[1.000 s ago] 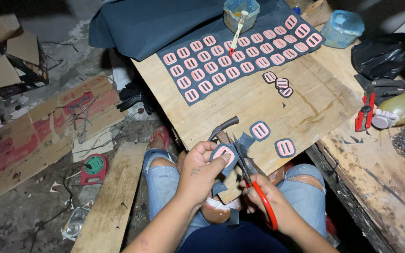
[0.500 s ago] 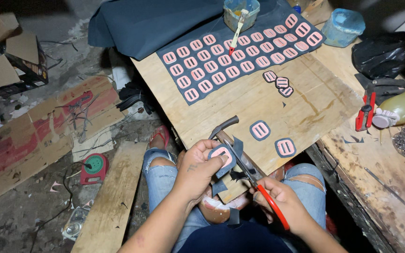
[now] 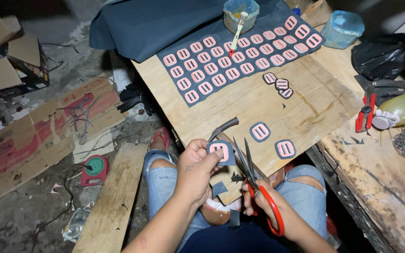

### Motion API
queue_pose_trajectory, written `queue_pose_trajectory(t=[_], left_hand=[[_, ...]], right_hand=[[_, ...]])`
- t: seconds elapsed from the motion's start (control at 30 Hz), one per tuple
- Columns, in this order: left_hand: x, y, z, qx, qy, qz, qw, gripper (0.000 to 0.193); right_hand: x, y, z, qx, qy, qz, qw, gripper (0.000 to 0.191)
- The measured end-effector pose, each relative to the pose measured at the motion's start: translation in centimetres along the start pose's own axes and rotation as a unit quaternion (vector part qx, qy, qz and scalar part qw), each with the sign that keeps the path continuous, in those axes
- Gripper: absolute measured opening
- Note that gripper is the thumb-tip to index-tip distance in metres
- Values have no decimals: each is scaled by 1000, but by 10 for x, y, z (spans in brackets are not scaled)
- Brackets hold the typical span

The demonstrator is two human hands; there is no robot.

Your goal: The person uses a curved metal tool to press and shape small pink rectangular pieces on a wooden board. They then use red-handled scissors to trim the edges of the pieces. The person repeats this process for several pieces, placing the finished ones on the table.

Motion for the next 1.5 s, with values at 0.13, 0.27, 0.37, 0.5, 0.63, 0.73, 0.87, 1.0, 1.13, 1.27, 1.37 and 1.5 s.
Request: queue_pose_trajectory(t=[0.13,0.27,0.37,0.5,0.63,0.73,0.87,1.0,1.13,1.27,1.37,1.5], left_hand=[[-8,5,-1,16,-7,-26,1000,20],[-13,10,-3,3,26,-46,999,16],[-18,7,-7,10,32,-26,999,16],[-25,8,-10,12,15,-48,999,17],[-30,9,-12,6,5,-58,998,18],[-31,6,-10,13,8,-36,999,19],[-27,0,-4,14,8,14,1000,18],[-19,2,4,-28,-10,13,999,27],[-7,5,7,-67,4,79,995,32],[0,7,6,-86,9,113,990,33],[7,6,5,-80,10,172,982,32],[13,6,1,-78,16,236,968,32]], right_hand=[[-1,12,4,-14,1,-13,1000,43],[-4,13,9,1,-12,-23,1000,43],[-2,11,13,20,8,-14,1000,45],[-1,8,15,42,16,4,999,47],[2,6,16,46,7,-3,999,48],[7,5,15,49,14,58,997,48],[11,1,10,39,22,63,997,45],[17,-9,3,48,70,42,995,37],[20,-21,-2,54,94,21,994,30],[28,-29,-7,68,126,10,990,28],[31,-33,-11,71,140,2,988,25],[33,-33,-10,63,153,-10,986,24]])
Point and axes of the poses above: each hand's wrist, its own z-axis towards the middle knuckle, its own y-axis out of the palm, x = y × z, the point moved 7 cm from there along z, towards the middle knuckle, and after that the axes turned 9 degrees about -z, right-handed, at the moved point
